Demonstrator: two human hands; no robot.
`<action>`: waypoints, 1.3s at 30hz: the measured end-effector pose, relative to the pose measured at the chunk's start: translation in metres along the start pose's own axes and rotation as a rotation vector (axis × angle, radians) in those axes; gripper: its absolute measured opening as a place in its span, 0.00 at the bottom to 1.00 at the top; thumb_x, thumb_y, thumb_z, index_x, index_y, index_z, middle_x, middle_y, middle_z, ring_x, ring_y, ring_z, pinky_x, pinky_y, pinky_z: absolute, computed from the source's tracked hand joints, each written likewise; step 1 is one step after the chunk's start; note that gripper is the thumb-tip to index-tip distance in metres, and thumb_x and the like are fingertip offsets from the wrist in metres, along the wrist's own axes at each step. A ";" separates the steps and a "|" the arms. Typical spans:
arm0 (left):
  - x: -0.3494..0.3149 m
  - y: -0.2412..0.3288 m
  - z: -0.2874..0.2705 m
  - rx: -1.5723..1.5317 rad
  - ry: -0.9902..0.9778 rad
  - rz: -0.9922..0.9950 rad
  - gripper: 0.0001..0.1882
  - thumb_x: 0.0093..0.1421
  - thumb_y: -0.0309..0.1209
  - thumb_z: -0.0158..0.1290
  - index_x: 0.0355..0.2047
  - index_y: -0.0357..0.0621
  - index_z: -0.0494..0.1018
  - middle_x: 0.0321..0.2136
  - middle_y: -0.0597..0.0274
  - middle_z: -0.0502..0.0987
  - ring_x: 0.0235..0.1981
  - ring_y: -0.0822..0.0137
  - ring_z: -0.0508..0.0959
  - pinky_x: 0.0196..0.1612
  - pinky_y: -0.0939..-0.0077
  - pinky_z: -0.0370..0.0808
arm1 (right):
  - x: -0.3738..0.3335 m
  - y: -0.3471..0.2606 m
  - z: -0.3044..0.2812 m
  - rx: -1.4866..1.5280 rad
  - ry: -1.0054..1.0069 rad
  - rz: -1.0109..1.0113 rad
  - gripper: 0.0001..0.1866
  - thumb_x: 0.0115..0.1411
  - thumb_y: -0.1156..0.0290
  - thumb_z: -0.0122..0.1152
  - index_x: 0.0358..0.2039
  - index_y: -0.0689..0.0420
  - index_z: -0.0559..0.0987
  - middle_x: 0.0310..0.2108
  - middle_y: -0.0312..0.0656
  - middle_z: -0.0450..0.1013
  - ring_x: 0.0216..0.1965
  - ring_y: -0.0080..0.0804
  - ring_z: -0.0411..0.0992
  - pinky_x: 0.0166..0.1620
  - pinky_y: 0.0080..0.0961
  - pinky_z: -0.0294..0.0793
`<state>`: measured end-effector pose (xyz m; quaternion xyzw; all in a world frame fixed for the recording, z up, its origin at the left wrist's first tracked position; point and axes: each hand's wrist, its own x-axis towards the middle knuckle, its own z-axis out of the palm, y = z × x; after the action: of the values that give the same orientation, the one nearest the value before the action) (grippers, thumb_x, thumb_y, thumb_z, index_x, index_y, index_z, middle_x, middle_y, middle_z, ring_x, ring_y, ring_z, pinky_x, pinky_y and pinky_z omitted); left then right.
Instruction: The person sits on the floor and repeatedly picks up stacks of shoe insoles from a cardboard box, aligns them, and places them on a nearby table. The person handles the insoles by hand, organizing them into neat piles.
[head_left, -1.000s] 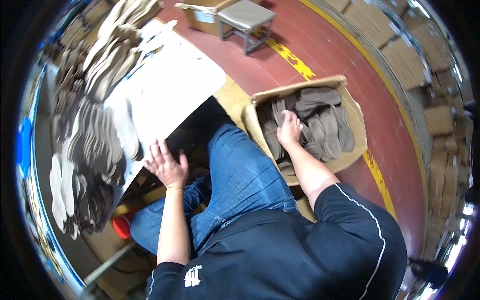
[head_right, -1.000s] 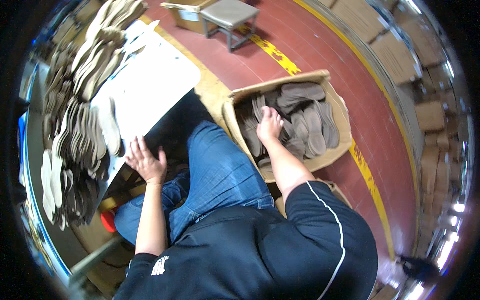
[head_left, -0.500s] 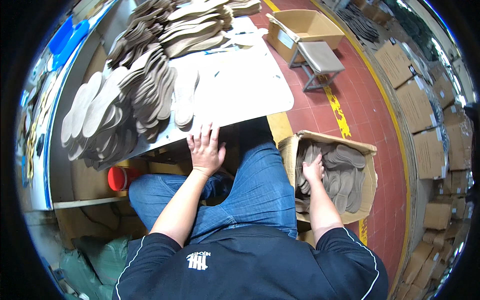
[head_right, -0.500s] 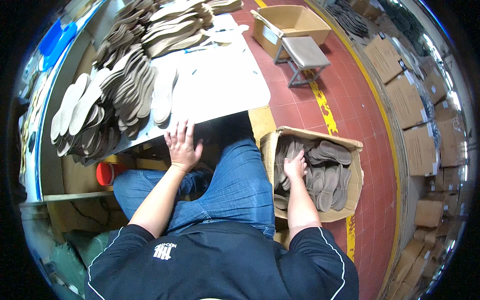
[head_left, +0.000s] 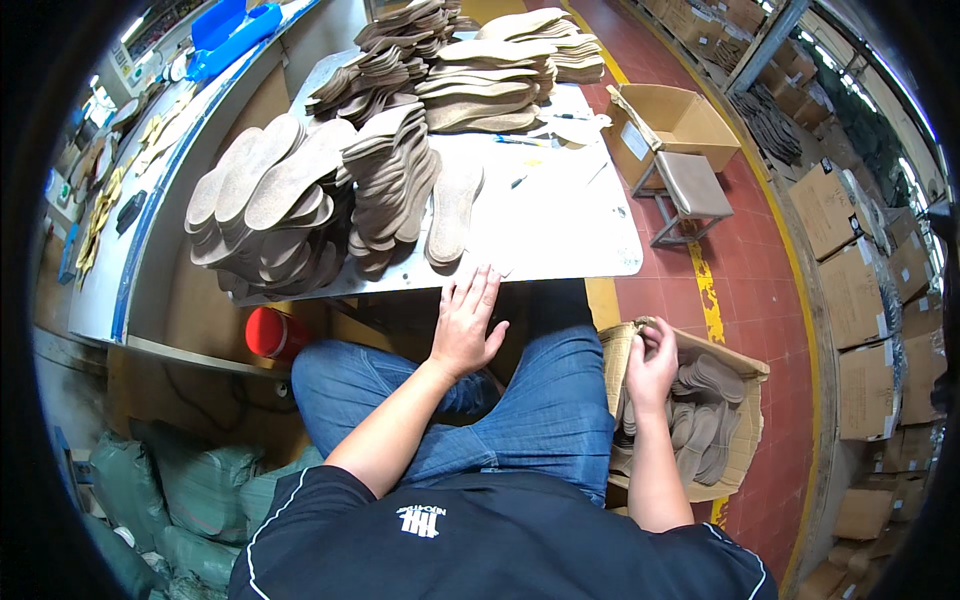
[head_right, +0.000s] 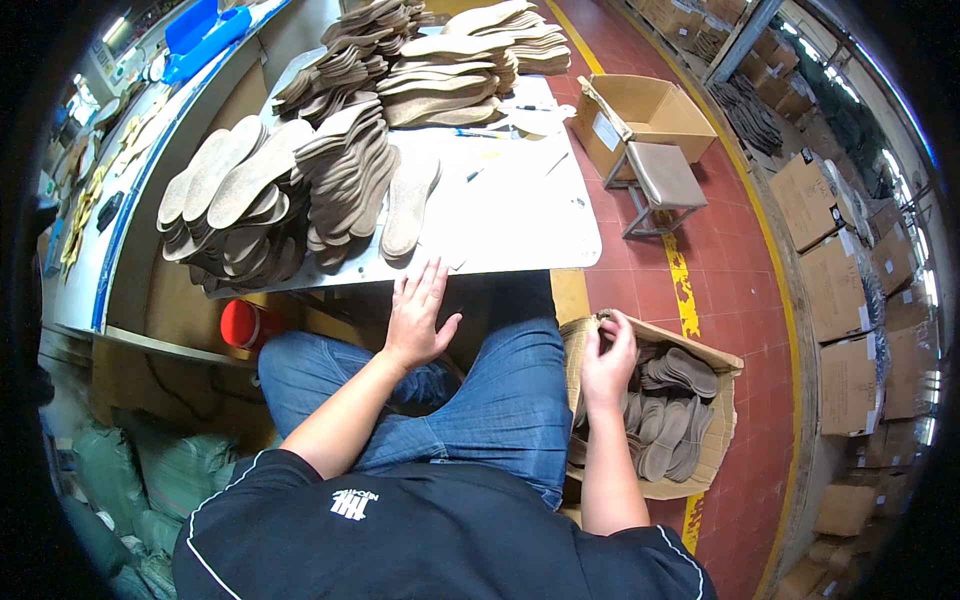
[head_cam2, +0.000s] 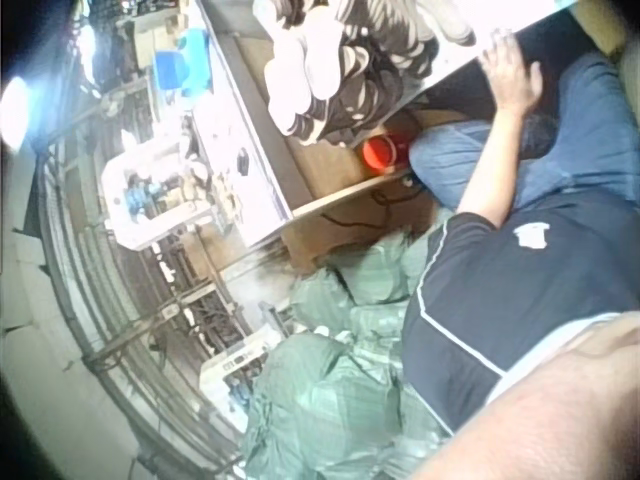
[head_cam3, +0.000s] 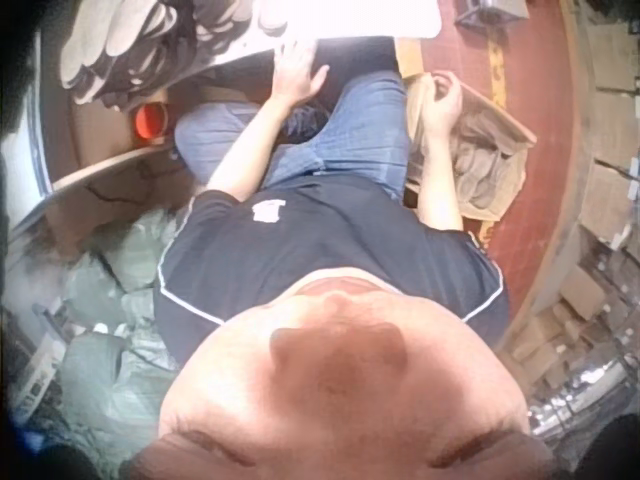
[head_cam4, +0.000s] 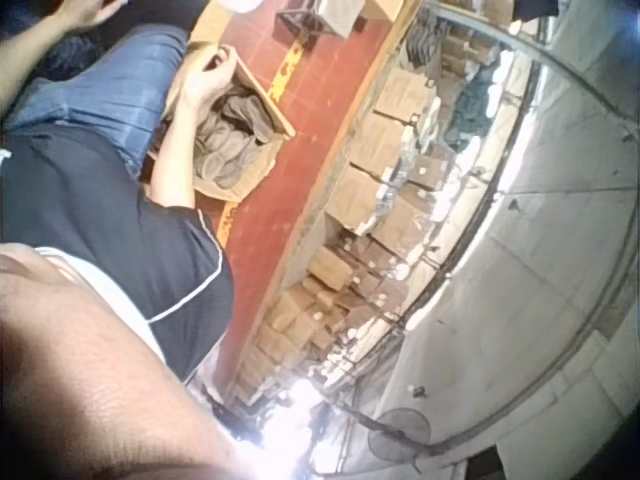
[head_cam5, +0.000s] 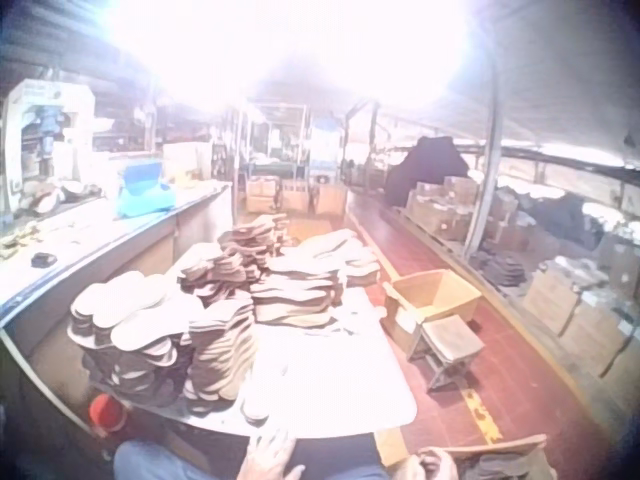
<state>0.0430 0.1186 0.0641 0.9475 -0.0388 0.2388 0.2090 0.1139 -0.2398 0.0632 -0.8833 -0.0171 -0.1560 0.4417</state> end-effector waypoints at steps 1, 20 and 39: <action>0.003 0.001 -0.005 -0.079 0.044 -0.008 0.52 0.62 0.36 0.71 0.82 0.36 0.60 0.78 0.40 0.67 0.80 0.40 0.64 0.80 0.39 0.59 | 0.000 -0.023 0.011 0.099 -0.038 -0.044 0.26 0.67 0.73 0.73 0.65 0.62 0.80 0.51 0.50 0.84 0.52 0.46 0.83 0.61 0.43 0.81; 0.172 -0.037 -0.040 0.353 -0.321 -0.582 0.48 0.65 0.51 0.73 0.72 0.31 0.67 0.67 0.32 0.73 0.72 0.37 0.72 0.73 0.48 0.74 | -0.116 -0.112 0.152 0.239 -1.172 -0.515 0.10 0.64 0.67 0.70 0.42 0.57 0.90 0.38 0.54 0.87 0.44 0.57 0.86 0.51 0.50 0.85; 0.286 -0.087 -0.205 0.658 -0.507 -0.545 0.39 0.65 0.63 0.68 0.53 0.33 0.87 0.53 0.38 0.88 0.58 0.44 0.87 0.63 0.53 0.82 | -0.091 -0.070 0.199 0.117 -1.066 0.092 0.16 0.69 0.59 0.74 0.47 0.58 0.91 0.38 0.45 0.89 0.41 0.39 0.88 0.49 0.37 0.86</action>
<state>0.2215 0.2905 0.3288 0.9672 0.2381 -0.0628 -0.0624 0.0680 -0.0309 -0.0210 -0.8139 -0.2088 0.3350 0.4264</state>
